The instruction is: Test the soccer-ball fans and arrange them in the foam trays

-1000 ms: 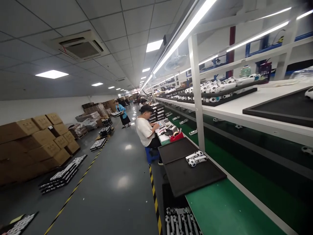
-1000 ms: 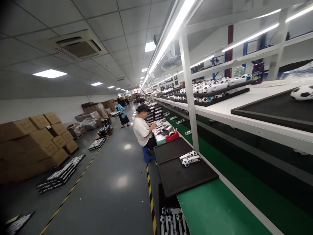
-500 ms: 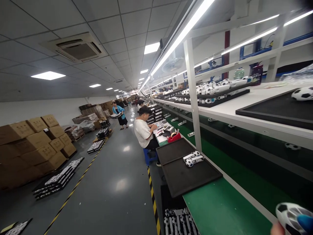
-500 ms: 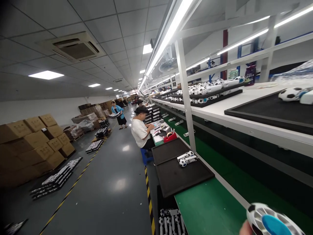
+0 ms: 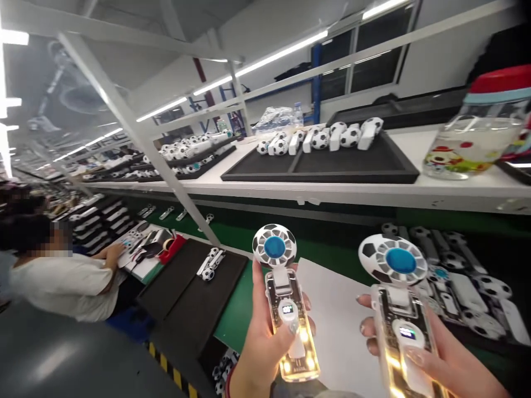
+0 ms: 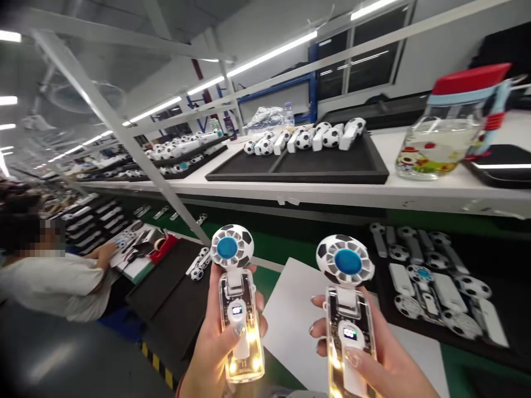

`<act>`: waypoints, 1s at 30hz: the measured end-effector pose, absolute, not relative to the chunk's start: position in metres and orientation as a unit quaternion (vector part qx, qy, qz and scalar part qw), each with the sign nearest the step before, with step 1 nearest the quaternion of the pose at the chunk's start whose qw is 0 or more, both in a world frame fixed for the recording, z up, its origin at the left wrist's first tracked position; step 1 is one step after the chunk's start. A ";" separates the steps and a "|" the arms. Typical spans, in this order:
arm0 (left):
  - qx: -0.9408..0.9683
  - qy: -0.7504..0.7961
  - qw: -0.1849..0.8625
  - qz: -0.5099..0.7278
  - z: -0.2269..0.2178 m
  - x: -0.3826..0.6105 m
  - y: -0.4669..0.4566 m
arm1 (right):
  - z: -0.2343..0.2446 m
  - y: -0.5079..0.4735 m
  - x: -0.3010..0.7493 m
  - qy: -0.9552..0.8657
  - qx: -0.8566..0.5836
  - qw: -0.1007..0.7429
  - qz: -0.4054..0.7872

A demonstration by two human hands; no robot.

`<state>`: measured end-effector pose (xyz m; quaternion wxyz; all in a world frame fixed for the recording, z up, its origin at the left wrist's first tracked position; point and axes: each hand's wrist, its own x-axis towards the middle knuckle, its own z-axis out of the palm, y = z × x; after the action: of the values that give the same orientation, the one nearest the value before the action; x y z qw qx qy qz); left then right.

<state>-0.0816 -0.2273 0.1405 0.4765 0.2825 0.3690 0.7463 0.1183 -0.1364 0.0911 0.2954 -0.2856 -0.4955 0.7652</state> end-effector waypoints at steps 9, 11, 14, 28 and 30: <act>0.311 0.382 0.520 0.697 0.135 -0.070 -0.215 | 0.122 -0.140 0.108 -0.409 -0.230 0.323 0.822; 0.289 0.387 0.516 0.707 0.137 -0.064 -0.215 | 0.120 -0.139 0.108 -0.410 -0.195 0.319 0.832; 0.254 0.400 0.512 0.716 0.141 -0.057 -0.217 | 0.117 -0.138 0.109 -0.415 -0.153 0.320 0.838; 0.246 0.437 0.527 0.686 0.135 -0.054 -0.222 | 0.117 -0.145 0.106 -0.413 -0.146 0.323 0.839; 0.251 0.432 0.530 0.685 0.134 -0.053 -0.223 | 0.119 -0.145 0.106 -0.405 -0.150 0.312 0.846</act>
<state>-0.0530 -0.2233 0.1340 0.5298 0.2512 0.4321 0.6852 0.1060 -0.1447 0.1191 0.3121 -0.1503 -0.4052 0.8460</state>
